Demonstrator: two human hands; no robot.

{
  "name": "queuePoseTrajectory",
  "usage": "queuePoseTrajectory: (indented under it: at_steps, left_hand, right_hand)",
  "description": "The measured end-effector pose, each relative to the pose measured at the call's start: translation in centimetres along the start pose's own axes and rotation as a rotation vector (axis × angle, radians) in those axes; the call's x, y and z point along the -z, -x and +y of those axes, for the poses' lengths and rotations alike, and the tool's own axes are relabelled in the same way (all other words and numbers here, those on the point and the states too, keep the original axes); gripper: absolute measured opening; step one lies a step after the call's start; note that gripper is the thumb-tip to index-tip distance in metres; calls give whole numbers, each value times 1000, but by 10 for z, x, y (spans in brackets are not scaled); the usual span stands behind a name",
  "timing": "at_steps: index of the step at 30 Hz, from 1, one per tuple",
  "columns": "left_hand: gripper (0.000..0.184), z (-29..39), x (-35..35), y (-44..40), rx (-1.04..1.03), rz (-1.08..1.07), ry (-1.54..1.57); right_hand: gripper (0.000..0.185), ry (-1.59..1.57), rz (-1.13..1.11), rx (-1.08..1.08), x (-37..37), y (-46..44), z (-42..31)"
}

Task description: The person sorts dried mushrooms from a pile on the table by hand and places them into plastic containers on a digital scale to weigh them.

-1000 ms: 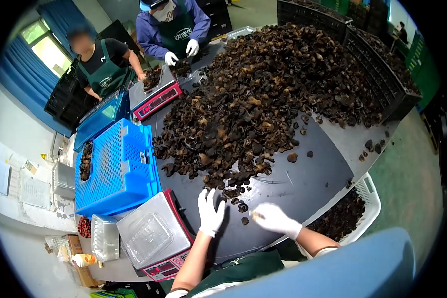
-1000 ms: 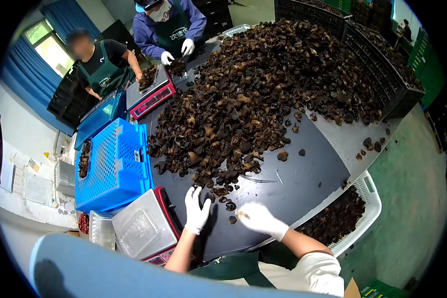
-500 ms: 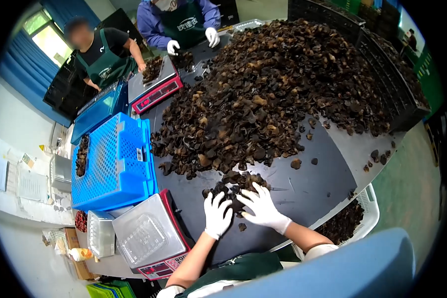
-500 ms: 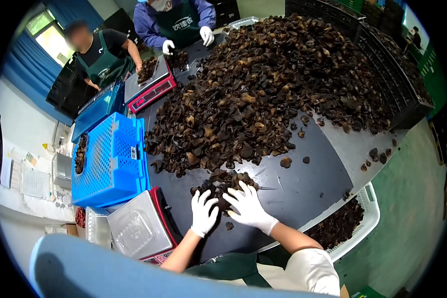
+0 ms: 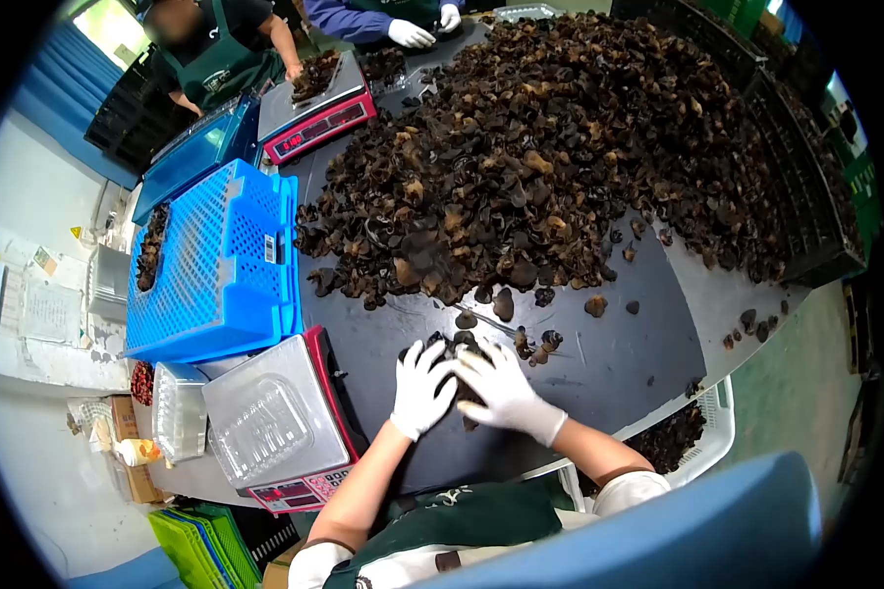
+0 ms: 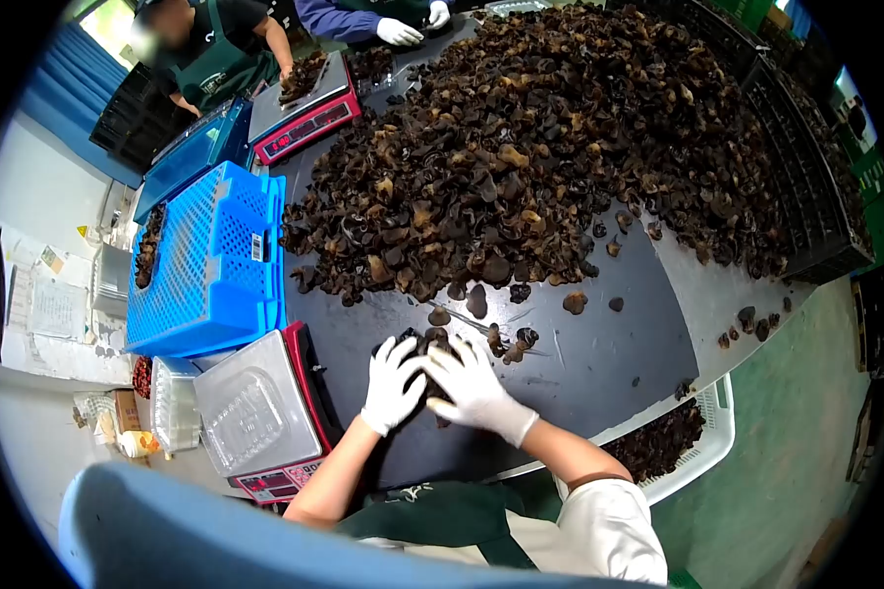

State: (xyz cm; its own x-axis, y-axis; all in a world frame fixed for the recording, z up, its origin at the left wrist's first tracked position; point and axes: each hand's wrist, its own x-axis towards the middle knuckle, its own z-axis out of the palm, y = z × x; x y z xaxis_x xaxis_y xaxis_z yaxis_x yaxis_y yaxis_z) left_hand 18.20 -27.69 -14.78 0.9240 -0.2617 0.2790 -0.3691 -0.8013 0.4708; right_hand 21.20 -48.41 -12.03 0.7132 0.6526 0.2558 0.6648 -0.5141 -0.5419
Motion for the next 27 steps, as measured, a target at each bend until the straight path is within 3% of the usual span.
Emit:
queuePoseTrajectory:
  at_steps: [3, 5, 9, 11, 13, 16, 19, 21, 22, 24, 25, 26, 27]
  left_hand:
    - [27, 23, 21, 46, -91, -48, 25]
    - [29, 35, 29, 61, -40, -11, 89]
    - [29, 26, 21, 17, 67, 214, 25]
    - [30, 10, 9, -24, 63, 249, 50]
    - [40, 6, 2, -60, 70, 137, 82]
    - [41, 4, -17, -84, 98, 28, -42]
    - [21, -7, -26, -83, 112, -113, -22]
    - [16, -13, -17, -63, 104, -133, -29]
    - [10, -12, -9, -54, 100, -91, 0]
    - [9, -12, 8, -32, 103, -73, 62]
    - [10, -12, 13, -21, 103, -57, 137]
    - [10, -7, 19, -13, 104, -62, 142]
    - [13, 0, 26, -8, 67, 4, 144]
  right_hand:
    - [62, 74, -156, 120, 9, 37, -26]
    - [57, 44, -76, 165, 3, 57, -23]
    - [41, 88, 256, -80, 47, 18, 0]
    - [39, 28, 495, -188, 25, 5, 47]
    - [40, 87, 316, -352, 34, -14, 59]
    - [40, 176, 276, -305, 17, -30, 73]
    - [31, 115, 250, -279, 16, -28, 79]
    - [23, -279, 380, -314, 37, -12, 77]
    - [20, -449, 391, -456, 51, 0, 74]
    - [21, -1211, 371, -763, 99, 33, 67]
    - [28, -1499, 436, -540, 111, 61, 66]
    - [44, -1726, 348, -252, 109, 98, 83]
    - [54, -2170, 361, 103, 100, 121, 88]
